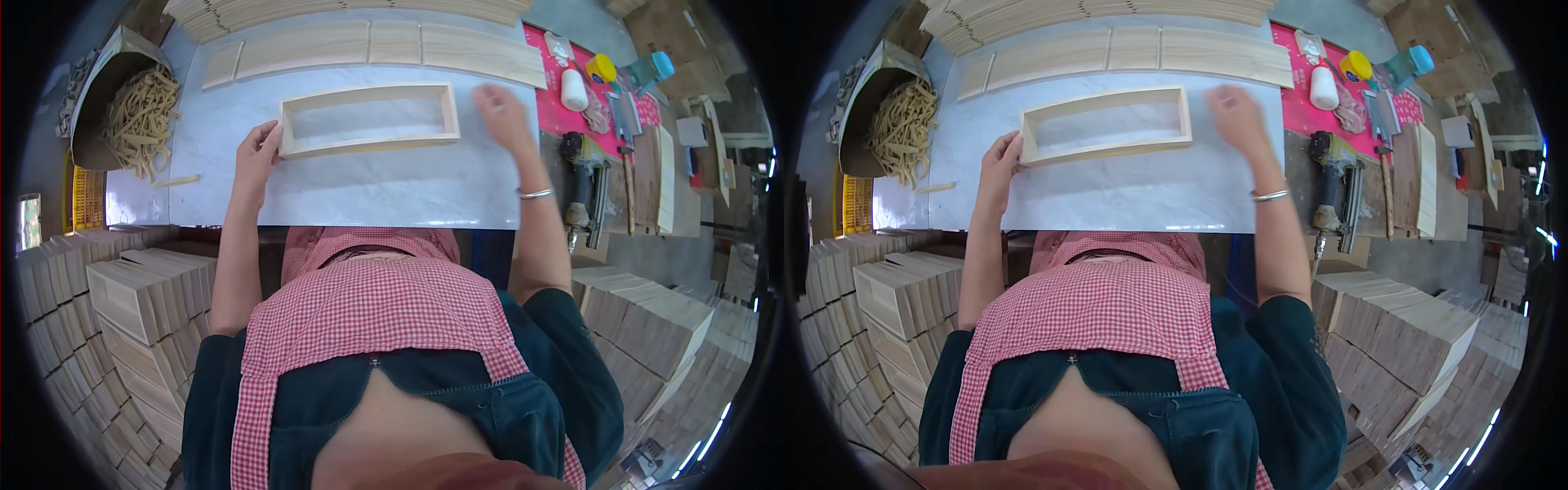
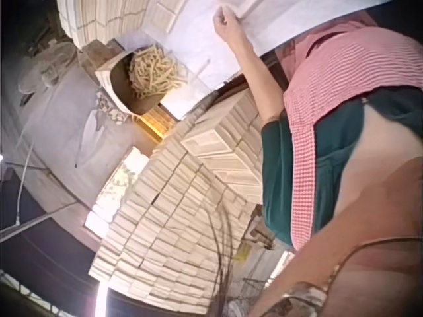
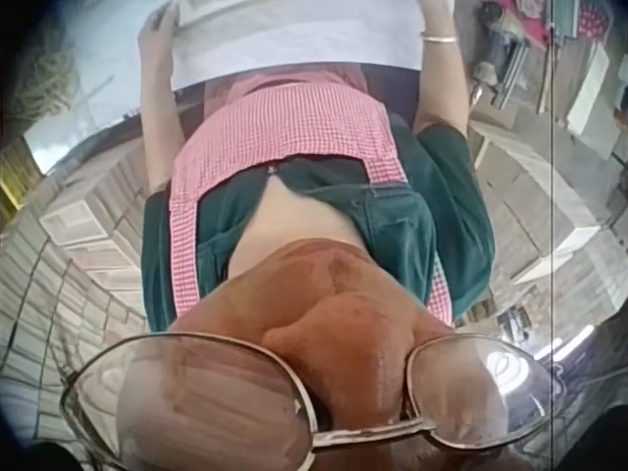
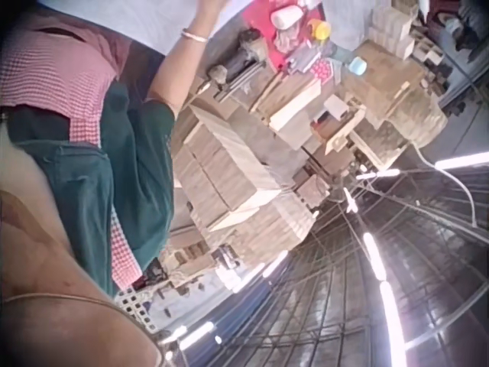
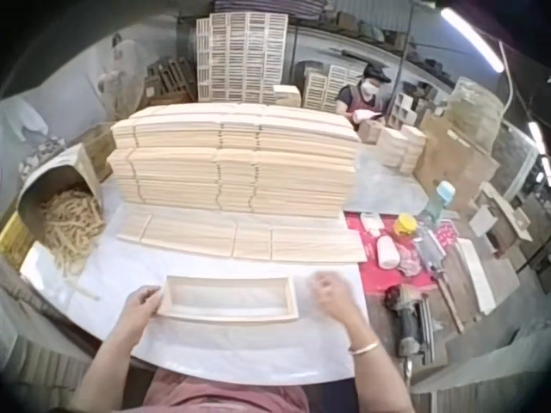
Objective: Assemble wooden boxes by applying glue to the frame components and securing them with a pneumatic nail gun.
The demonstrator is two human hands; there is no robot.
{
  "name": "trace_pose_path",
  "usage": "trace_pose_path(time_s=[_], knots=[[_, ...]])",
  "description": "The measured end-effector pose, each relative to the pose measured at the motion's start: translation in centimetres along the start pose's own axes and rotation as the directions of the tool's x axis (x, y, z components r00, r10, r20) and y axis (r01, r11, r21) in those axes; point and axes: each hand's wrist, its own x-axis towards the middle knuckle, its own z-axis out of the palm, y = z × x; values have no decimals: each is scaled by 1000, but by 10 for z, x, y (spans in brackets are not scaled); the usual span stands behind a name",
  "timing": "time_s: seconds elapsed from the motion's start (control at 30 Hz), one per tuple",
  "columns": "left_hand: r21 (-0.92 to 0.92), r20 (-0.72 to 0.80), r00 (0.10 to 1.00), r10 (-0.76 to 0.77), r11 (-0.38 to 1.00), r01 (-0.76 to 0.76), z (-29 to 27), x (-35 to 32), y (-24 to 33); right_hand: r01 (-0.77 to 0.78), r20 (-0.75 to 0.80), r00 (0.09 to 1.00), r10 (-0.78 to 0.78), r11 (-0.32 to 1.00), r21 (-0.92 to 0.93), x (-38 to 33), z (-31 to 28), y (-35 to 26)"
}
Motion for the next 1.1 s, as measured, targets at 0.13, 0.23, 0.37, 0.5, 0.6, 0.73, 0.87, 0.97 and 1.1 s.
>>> trace_pose_path(time_s=[0.13, 0.23, 0.37, 0.5, 0.6, 0.73, 0.87, 0.97, 1.1], knots=[[12, -133, 987, 94, 996, -93, -15, -12, -16, -277, -392, 918, 66, 814, -510, 63, -72, 94], [25, -218, 967, 134, 991, -132, -23, -20, -20, -440, -423, 880, 215, 702, -559, 86, -90, 141], [-12, -216, 971, 100, 994, -105, -11, -45, -3, -424, -313, 903, 296, 733, -531, 100, -90, 178], [448, 41, 836, 548, 738, -505, 21, -71, -2, -523, -508, 777, 371, 830, -193, 98, -105, 193], [529, 372, 582, 724, 350, -773, 53, -74, -21, -291, -456, 775, 438, 888, 357, 80, -107, 114], [555, 524, 522, 673, 195, -809, 77, -74, -33, 85, -454, 830, 323, 732, 676, 13, -64, -22], [551, 519, 483, 705, 155, -820, 78, -77, -38, 8, -214, 951, 224, 673, 740, -46, -8, -82], [537, 503, 488, 714, 185, -823, 72, -79, -47, -33, -104, 984, 147, 714, 700, -79, 30, -123], [527, 473, 499, 726, 221, -821, 66, -82, -63, -50, 118, 992, -34, 768, 638, -88, 57, -152]])
